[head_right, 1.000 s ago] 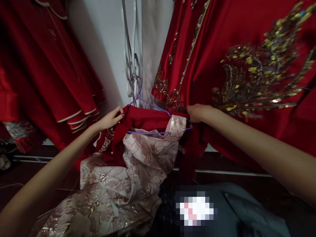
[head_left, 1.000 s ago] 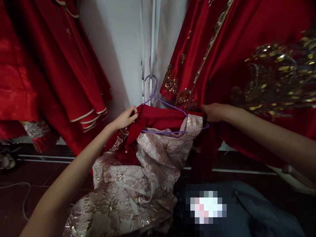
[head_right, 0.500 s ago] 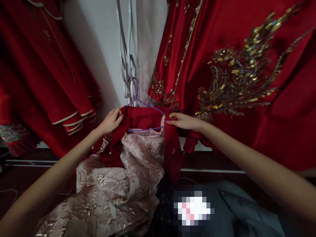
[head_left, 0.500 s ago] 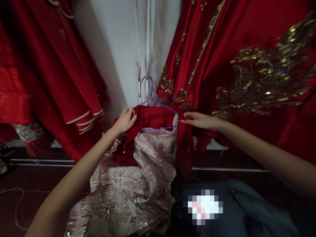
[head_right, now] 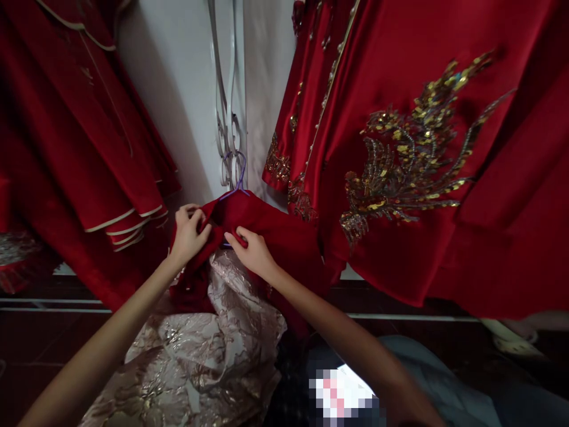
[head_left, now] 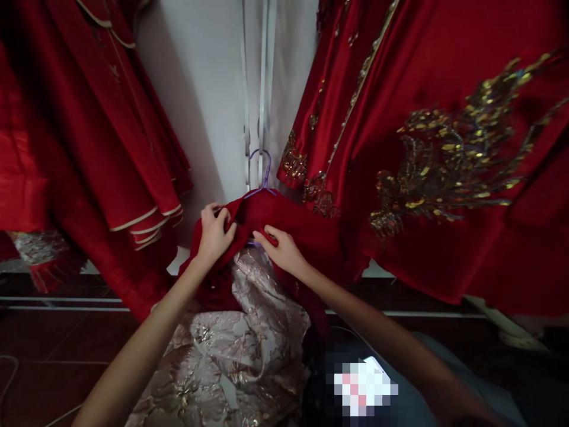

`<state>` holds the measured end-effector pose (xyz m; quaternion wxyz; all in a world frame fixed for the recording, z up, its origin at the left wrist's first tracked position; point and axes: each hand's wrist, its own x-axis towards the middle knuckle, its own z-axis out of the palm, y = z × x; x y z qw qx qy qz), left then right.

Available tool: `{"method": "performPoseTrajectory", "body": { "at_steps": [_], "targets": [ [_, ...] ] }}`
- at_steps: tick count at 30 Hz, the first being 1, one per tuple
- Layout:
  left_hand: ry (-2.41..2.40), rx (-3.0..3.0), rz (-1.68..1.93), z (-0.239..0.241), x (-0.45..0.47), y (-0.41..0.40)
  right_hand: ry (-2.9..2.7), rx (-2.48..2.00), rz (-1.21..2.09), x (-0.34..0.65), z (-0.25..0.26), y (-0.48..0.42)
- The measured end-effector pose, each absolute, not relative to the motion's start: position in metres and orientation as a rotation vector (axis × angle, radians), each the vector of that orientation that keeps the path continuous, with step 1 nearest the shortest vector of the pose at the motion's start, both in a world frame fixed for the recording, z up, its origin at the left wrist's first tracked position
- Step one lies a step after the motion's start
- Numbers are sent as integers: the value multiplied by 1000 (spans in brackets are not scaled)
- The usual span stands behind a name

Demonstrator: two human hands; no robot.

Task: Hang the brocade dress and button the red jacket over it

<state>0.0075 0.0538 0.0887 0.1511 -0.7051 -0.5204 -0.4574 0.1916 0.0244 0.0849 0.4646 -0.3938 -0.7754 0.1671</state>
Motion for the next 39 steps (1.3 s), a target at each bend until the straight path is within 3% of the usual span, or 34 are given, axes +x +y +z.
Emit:
{"method": "performPoseTrajectory", "body": {
  "at_steps": [9, 16, 23, 28, 34, 39],
  "targets": [
    [-1652, -1693, -2072, 69, 17, 18, -1681, -746, 848, 211, 71, 21],
    [-1625, -2165, -1900, 76, 70, 14, -1547, -754, 1067, 186, 71, 30],
    [-1586, -2079, -2064, 31, 75, 20, -1380, -823, 1057, 190, 54, 42],
    [-1564, -2252, -2042, 26, 64, 16, -1406, -751, 1072, 192, 51, 38],
    [-1411, -2216, -2650, 22, 57, 16, -1538, -670, 1035, 203, 45, 29],
    [-1435, -2308, -2756, 22, 57, 14, -1593, -751, 885, 204, 45, 25]
  ]
}}
